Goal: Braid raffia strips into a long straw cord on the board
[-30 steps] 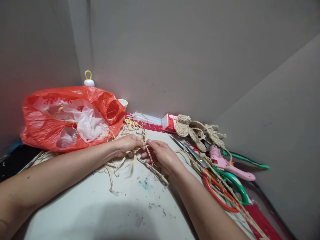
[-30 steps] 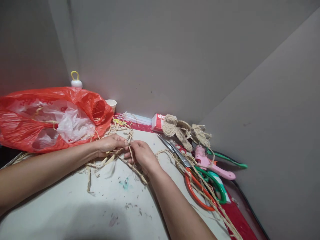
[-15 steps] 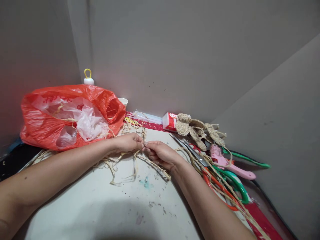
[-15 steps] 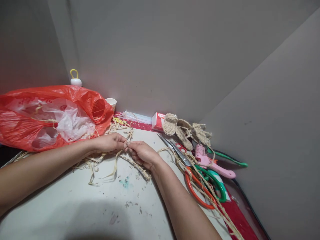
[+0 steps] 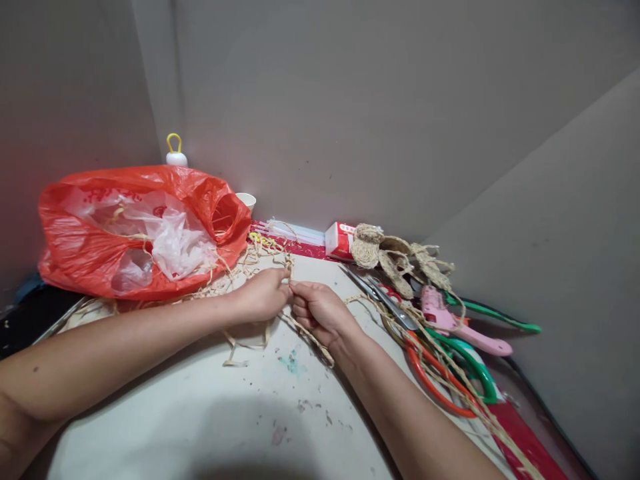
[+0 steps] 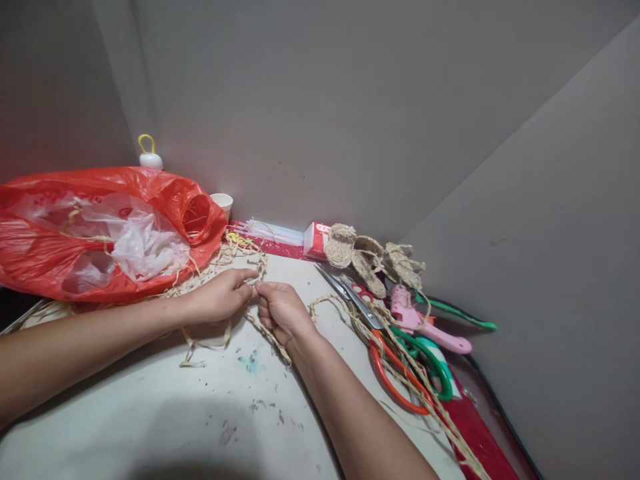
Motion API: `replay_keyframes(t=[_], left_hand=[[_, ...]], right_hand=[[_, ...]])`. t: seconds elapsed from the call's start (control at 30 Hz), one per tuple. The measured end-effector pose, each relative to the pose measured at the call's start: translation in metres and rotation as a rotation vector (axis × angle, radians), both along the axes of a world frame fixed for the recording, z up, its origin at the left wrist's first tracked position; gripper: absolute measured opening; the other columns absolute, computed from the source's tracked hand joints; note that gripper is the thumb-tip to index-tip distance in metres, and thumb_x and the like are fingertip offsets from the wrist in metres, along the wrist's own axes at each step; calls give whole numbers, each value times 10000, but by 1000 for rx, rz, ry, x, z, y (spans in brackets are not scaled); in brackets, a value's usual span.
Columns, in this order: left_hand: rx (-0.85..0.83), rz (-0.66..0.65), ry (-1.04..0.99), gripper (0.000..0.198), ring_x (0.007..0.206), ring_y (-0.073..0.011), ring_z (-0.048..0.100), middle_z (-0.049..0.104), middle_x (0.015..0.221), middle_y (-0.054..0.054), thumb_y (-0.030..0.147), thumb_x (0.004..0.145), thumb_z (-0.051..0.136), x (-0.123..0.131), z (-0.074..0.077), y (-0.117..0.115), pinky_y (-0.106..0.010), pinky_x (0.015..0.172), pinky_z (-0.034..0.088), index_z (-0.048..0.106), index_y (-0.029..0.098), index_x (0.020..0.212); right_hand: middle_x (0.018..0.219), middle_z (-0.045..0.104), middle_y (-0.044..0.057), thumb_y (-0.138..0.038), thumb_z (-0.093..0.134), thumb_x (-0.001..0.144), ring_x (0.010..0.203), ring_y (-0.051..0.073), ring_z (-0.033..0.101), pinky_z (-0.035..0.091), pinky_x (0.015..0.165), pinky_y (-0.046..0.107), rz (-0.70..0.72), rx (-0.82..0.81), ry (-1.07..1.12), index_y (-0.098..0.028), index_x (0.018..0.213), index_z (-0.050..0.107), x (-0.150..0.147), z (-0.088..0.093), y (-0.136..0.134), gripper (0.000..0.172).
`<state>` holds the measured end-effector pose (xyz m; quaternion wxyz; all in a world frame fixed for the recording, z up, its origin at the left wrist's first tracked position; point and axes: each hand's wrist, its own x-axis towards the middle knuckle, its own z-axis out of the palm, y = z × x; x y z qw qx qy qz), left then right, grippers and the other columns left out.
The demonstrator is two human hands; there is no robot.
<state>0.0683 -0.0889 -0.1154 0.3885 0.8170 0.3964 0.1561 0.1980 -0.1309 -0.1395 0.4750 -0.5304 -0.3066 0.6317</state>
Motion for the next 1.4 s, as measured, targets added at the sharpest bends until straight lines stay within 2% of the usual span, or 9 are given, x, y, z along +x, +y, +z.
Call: replay_keyframes(t=[0.1,0.33,0.57,0.7,0.87,1.03,1.1,1.23,1.4], left_hand=[[249,-30,135,561,1011,-243,586,615,1137,-190,170,826,357,2,-3,-10,-318,823,435,350,59,1375],[433,-139,454,726,760,-263,641,685,857,-140,140,805,382,4,-3,-22,-329,654,447,73,89,1460],[312,-289,265,617,821,-222,621,673,995,-130,224,824,414,-15,45,-22,-290,669,445,289,164,1425],[383,-27,-122,431,681,-128,572,658,782,-35,188,837,387,-27,71,-1,-253,682,443,522,143,1243],[237,57,-242,257,778,-136,577,656,870,-56,202,782,523,-17,41,22,-265,741,440,626,120,1003],[-657,-43,-308,165,547,-91,545,614,661,-34,212,819,508,-1,7,20,-232,560,440,600,108,730],[-852,1,-372,104,454,-55,474,582,605,-3,180,789,550,1,3,18,-192,471,376,594,109,726],[-831,17,-331,77,363,-19,293,479,494,63,172,749,595,-3,6,20,-171,380,178,641,125,790],[-507,-145,-158,125,357,-38,294,492,501,53,197,786,531,-12,12,29,-201,384,183,627,150,721]], right_hand=[[351,256,-124,-326,663,641,310,10,150,97,288,141,-20,1,46,-195,503,364,-4,0,-1,354],[338,259,-115,-223,634,642,316,6,147,117,290,127,-59,-10,73,-192,479,356,-9,-1,-2,324],[355,238,-120,-204,636,645,328,6,130,122,293,125,-42,13,102,-186,502,386,4,4,-1,288],[392,243,-129,-195,684,623,351,2,112,91,298,120,11,14,118,-141,577,507,15,9,1,190],[417,230,-138,-222,743,588,373,-1,98,81,305,116,81,10,129,-126,613,540,22,10,2,227],[410,279,-119,-265,756,597,369,1,114,87,303,125,169,0,128,-114,610,564,26,8,5,245],[412,287,-115,-265,755,604,367,3,125,93,305,127,191,-3,121,-115,609,566,28,7,5,242],[413,256,-127,-258,757,615,360,5,135,105,310,127,212,-17,96,-125,625,563,33,8,5,235],[383,278,-126,-274,754,625,337,7,160,120,303,131,224,-27,37,-118,641,586,37,6,5,229]])
